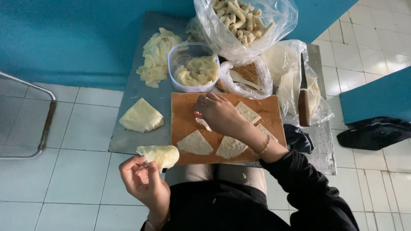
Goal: The person sits on the floor with a cutting board on their lap, spooning brown filling from a plastic bag onto triangular dough wrappers and folding the wrappers over the filling. They work through the wrappers one at a time, placing finished folded pieces aside and reaching for more filling with a spoon.
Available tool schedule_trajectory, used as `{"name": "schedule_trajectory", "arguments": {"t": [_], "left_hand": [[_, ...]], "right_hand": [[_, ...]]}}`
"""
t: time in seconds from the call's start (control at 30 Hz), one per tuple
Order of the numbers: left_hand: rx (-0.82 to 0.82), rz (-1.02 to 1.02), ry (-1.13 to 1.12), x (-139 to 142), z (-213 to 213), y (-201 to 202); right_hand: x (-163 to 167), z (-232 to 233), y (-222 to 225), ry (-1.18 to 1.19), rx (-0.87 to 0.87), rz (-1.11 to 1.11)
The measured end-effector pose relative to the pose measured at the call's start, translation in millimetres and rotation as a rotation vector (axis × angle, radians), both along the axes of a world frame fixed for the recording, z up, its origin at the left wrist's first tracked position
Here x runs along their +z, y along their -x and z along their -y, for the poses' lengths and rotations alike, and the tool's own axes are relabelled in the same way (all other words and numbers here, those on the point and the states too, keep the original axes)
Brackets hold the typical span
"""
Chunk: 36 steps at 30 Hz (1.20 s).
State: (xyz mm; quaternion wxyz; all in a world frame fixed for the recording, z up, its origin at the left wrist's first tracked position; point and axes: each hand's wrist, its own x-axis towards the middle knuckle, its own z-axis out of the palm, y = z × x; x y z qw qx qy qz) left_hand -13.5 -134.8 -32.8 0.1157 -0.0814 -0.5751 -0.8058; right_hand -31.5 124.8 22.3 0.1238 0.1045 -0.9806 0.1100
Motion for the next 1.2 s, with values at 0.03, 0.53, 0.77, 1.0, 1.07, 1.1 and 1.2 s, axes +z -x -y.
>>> {"name": "schedule_trajectory", "arguments": {"t": [0.03, 0.53, 0.77, 1.0, 1.07, 1.1, 1.2], "left_hand": [[-0.006, 0.003, -0.006, 1, 1, 2], [-0.197, -0.123, 0.209, 14, -20, 84], [0.210, -0.152, 0.975, 1, -65, 98], [0.436, -0.257, 1.129, -9, -85, 51], [0.451, -0.277, 1.097, -4, -91, 34], [0.438, -0.284, 1.081, -2, -94, 26], [0.347, -0.314, 1.026, 3, -101, 1]], "right_hand": [[-2, 3, 3, -0.007, 0.006, -0.005], [45, -19, -48, 0.486, -0.188, -0.165], [73, -137, -123, 0.400, -0.542, -0.301], [63, -224, -151, -0.163, -0.630, -0.402], [51, -233, -151, -0.094, -0.604, -0.322], [45, -236, -148, 0.067, -0.582, -0.234], [27, -240, -132, 0.100, -0.533, -0.058]]}}
